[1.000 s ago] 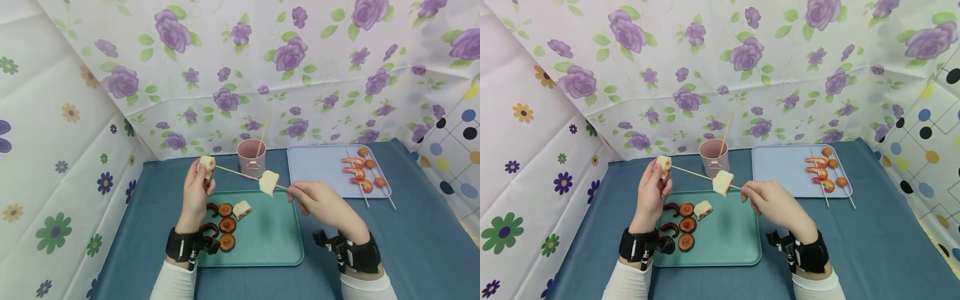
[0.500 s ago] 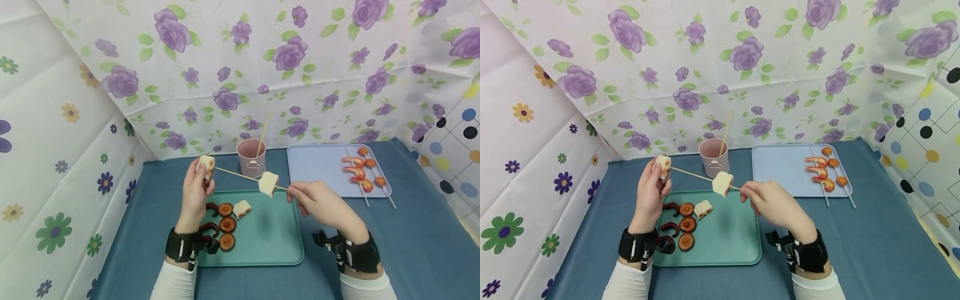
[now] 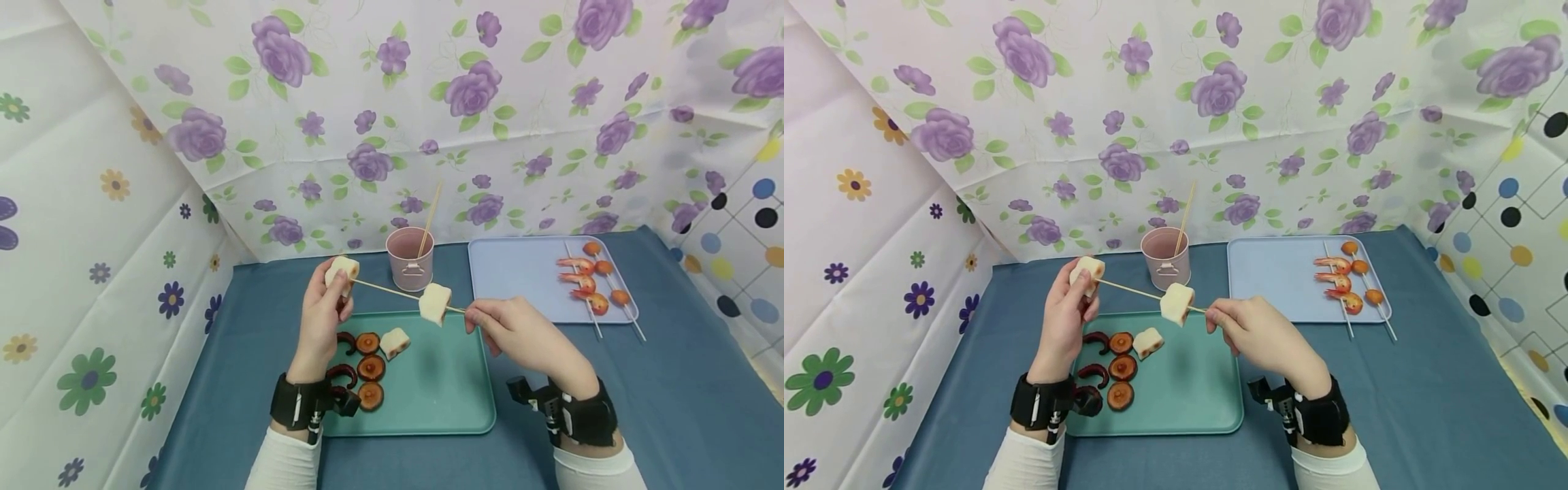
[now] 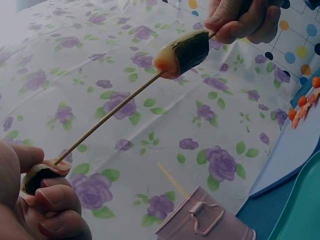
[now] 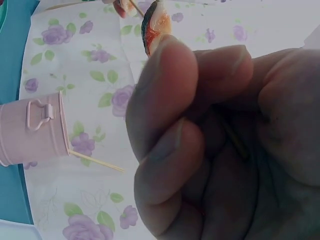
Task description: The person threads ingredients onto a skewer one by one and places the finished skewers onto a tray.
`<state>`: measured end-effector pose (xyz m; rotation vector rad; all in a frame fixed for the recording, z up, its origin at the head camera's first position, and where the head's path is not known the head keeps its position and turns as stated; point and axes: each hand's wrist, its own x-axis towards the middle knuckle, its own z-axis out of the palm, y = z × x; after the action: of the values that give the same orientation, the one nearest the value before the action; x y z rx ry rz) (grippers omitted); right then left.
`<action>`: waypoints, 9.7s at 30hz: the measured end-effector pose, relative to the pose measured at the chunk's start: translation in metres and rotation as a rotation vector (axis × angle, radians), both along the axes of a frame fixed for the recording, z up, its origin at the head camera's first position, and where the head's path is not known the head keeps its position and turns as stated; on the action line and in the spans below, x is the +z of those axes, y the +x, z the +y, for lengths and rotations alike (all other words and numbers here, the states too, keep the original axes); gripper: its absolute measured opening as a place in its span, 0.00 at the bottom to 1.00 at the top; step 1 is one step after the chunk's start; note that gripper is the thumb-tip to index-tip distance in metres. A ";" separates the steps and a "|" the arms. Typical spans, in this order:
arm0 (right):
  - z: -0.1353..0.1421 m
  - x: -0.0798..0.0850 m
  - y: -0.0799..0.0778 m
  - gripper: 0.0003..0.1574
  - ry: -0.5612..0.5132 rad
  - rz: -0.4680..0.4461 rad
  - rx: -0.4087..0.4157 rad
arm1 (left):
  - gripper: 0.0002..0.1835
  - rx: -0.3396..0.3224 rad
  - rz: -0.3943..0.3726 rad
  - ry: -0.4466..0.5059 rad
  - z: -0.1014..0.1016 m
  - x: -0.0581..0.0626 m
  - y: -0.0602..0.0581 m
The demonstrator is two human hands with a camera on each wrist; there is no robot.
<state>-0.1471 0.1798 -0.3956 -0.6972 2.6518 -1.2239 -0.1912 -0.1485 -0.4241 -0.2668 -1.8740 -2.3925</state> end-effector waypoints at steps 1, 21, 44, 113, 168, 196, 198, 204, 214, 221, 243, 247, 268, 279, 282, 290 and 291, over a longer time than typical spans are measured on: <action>0.000 0.000 0.000 0.19 -0.003 0.003 0.003 | 0.25 -0.006 0.002 0.002 0.001 0.000 0.000; -0.012 -0.002 0.002 0.17 0.015 0.011 0.055 | 0.14 -0.166 -0.011 -0.035 0.033 -0.007 0.015; -0.017 -0.005 0.000 0.14 0.010 0.065 0.025 | 0.17 -0.212 -0.037 -0.030 0.049 -0.012 0.020; 0.003 0.004 0.002 0.20 -0.039 0.123 -0.181 | 0.20 -0.226 0.071 -1.011 0.029 -0.029 0.006; 0.003 0.002 0.002 0.21 -0.057 0.098 -0.176 | 0.21 -0.170 -0.040 -0.861 0.026 -0.039 -0.005; 0.002 0.004 0.002 0.19 -0.026 0.118 -0.150 | 0.16 -0.089 -0.136 0.126 0.005 -0.017 -0.008; 0.001 0.004 0.002 0.19 -0.028 0.118 -0.147 | 0.16 -0.088 -0.136 0.128 0.005 -0.017 -0.008; 0.001 0.004 0.002 0.19 -0.030 0.117 -0.134 | 0.16 -0.087 -0.130 0.124 0.005 -0.016 -0.007; 0.001 0.003 0.002 0.18 -0.022 0.113 -0.126 | 0.17 -0.087 -0.120 0.096 0.005 -0.016 -0.006; 0.002 0.003 0.003 0.19 -0.018 0.107 -0.134 | 0.20 -0.067 -0.117 0.107 0.008 -0.017 -0.006; -0.007 0.000 0.003 0.18 -0.009 0.103 -0.115 | 0.28 -0.065 -0.070 -0.009 0.031 -0.019 0.007; -0.008 0.001 0.003 0.18 -0.012 0.106 -0.112 | 0.29 -0.064 -0.056 0.053 0.033 -0.020 0.008; -0.009 0.000 0.002 0.18 -0.031 0.096 -0.090 | 0.30 -0.064 0.004 -0.032 0.034 -0.018 0.009; -0.009 -0.001 0.001 0.18 -0.032 0.124 -0.085 | 0.31 -0.067 0.030 -0.009 0.033 -0.018 0.010; -0.010 -0.002 0.002 0.17 -0.031 0.123 -0.073 | 0.30 -0.025 0.032 0.005 0.035 -0.019 0.011; -0.015 -0.004 0.002 0.15 -0.005 0.122 -0.063 | 0.24 0.103 0.009 0.032 0.042 -0.023 0.012; -0.016 -0.004 0.002 0.15 0.001 0.120 -0.064 | 0.24 0.118 0.005 0.029 0.042 -0.024 0.012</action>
<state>-0.1446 0.1634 -0.3993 -0.7132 2.7923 -1.2329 -0.1787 -0.1064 -0.4476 -0.1557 -1.7977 -2.3371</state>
